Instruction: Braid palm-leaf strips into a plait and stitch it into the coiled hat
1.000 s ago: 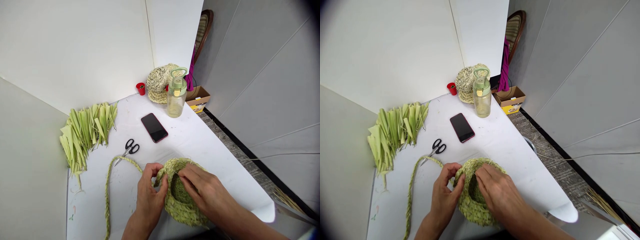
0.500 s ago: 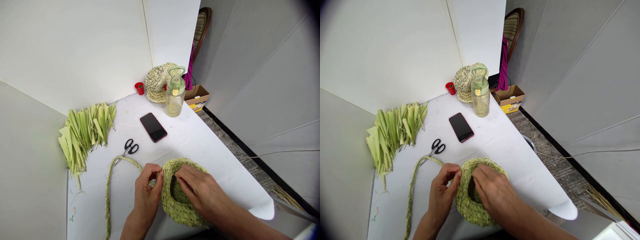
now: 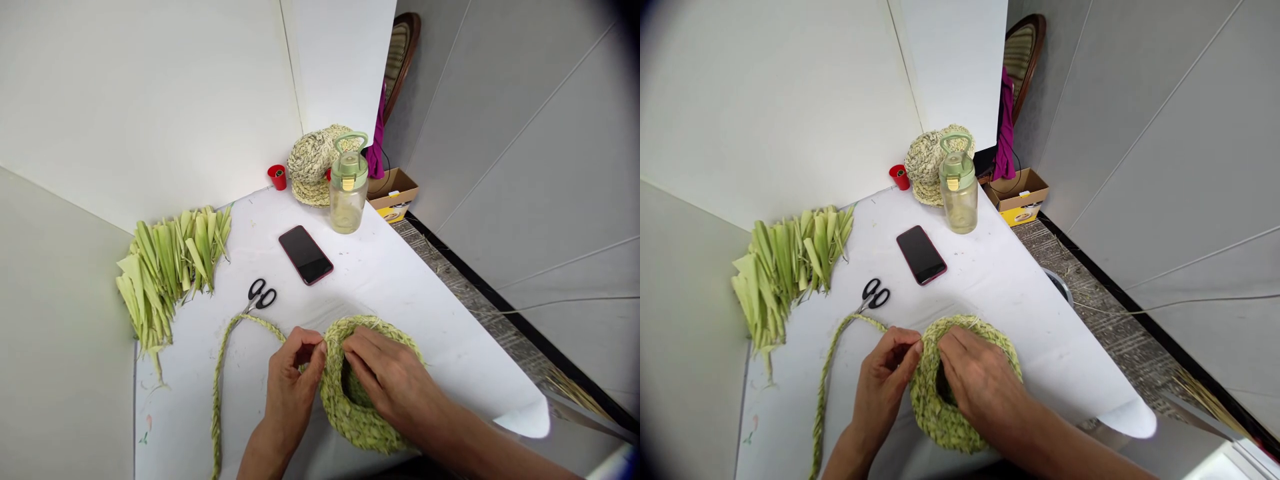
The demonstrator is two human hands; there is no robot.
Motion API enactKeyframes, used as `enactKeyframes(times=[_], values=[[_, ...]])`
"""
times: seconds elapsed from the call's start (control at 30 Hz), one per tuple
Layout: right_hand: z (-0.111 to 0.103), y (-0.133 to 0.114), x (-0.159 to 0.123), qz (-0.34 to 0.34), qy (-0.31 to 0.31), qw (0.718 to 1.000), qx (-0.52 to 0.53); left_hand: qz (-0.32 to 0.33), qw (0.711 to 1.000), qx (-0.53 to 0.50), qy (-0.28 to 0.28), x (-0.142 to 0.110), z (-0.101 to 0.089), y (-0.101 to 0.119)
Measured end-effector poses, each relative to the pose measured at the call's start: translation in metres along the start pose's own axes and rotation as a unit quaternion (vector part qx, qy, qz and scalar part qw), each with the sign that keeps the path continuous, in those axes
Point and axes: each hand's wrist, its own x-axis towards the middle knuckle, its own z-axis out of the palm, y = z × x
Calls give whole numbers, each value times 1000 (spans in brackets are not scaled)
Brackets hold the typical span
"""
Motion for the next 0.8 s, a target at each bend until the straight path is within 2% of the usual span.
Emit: enactKeyframes(times=[0.3, 0.43, 0.57, 0.7, 0.8], values=[[4, -2, 7, 7, 30, 999, 9, -2, 999, 29, -17, -2, 2, 5], [-2, -4, 7, 32, -18, 999, 9, 6, 998, 69, -2, -4, 6, 4], [-12, -4, 1, 23, -77, 996, 40, 24, 998, 59, -3, -3, 6, 2], [-13, -6, 2, 22, -79, 996, 30, 70, 996, 58, 4, 1, 8, -1], [-14, -9, 9, 48, -85, 995, 3, 116, 992, 53, 3, 3, 11, -10]])
